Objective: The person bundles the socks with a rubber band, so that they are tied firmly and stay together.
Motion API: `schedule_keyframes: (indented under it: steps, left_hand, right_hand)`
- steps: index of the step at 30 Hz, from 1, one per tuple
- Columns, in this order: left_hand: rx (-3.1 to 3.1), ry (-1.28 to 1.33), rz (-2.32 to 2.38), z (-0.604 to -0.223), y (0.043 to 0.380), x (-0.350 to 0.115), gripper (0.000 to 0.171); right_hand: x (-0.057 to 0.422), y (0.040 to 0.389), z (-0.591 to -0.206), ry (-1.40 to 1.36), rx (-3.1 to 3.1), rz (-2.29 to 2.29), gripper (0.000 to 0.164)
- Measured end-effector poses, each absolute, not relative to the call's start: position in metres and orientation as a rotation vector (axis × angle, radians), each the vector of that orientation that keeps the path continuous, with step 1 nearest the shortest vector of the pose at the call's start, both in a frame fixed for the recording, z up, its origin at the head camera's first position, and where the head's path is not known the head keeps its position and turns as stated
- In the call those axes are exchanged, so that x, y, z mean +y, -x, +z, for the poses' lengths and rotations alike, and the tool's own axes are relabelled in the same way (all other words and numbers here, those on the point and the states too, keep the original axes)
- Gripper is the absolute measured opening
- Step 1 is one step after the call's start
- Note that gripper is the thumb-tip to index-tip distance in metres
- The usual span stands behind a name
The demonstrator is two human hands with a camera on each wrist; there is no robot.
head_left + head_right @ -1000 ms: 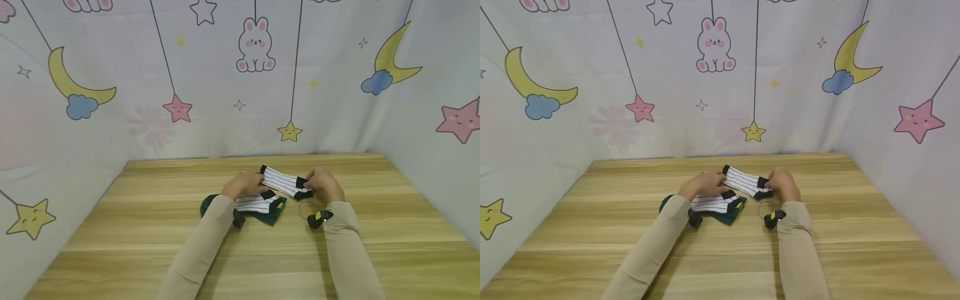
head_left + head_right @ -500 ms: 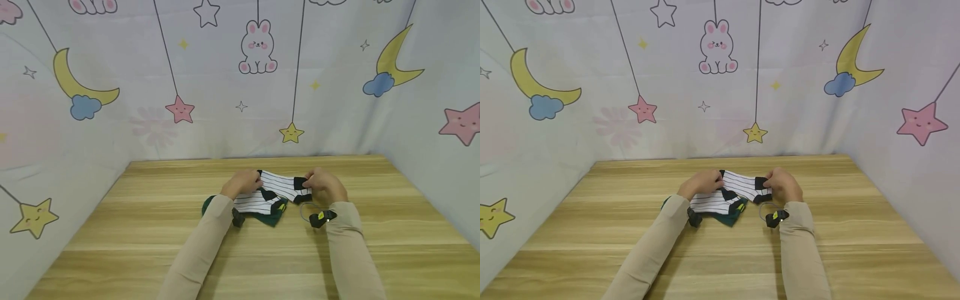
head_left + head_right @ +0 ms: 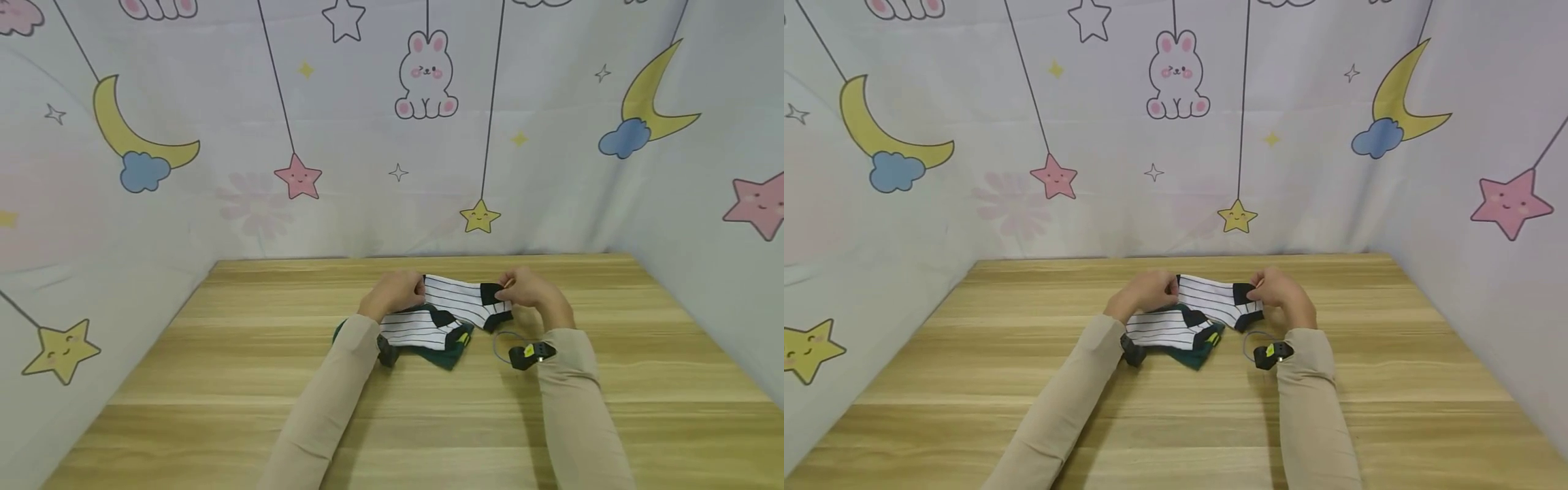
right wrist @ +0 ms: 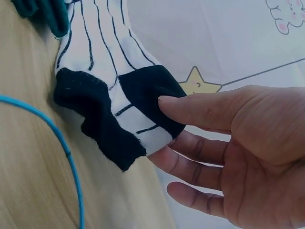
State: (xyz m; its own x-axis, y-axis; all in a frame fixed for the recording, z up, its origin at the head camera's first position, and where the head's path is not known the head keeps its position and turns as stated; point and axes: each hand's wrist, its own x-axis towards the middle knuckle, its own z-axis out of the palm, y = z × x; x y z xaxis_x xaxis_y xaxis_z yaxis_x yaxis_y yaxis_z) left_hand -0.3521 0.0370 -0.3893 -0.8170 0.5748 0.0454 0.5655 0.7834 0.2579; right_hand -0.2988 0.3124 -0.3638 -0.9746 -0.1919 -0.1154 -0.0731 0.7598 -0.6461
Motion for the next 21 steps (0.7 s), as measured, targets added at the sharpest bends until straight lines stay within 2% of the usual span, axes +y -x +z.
schedule_keyframes:
  steps: [6, 8, 12, 15, 17, 21]
  left_hand:
    - [2.955, -0.957, 0.473, -0.387, 0.353, 0.037, 0.012]
    - [2.951, -0.949, 0.468, -0.385, 0.352, 0.037, 0.026]
    - [2.932, -0.927, 0.426, -0.383, 0.351, 0.037, 0.065]
    - [2.918, -0.906, 0.405, -0.382, 0.351, 0.035, 0.08]
    - [2.906, -0.886, 0.417, -0.382, 0.351, 0.034, 0.079]
    - [2.892, -0.847, 0.466, -0.38, 0.352, 0.031, 0.062]
  right_hand:
    - [0.314, 0.298, -0.359, 0.254, 2.782, -1.013, 0.016]
    - [0.313, 0.297, -0.357, 0.27, 2.778, -1.025, 0.016]
    - [0.311, 0.296, -0.354, 0.305, 2.782, -1.019, 0.014]
    - [0.31, 0.295, -0.351, 0.333, 2.769, -1.016, 0.013]
    - [0.311, 0.294, -0.35, 0.354, 2.758, -1.008, 0.013]
    - [0.31, 0.292, -0.346, 0.411, 2.757, -0.994, 0.014]
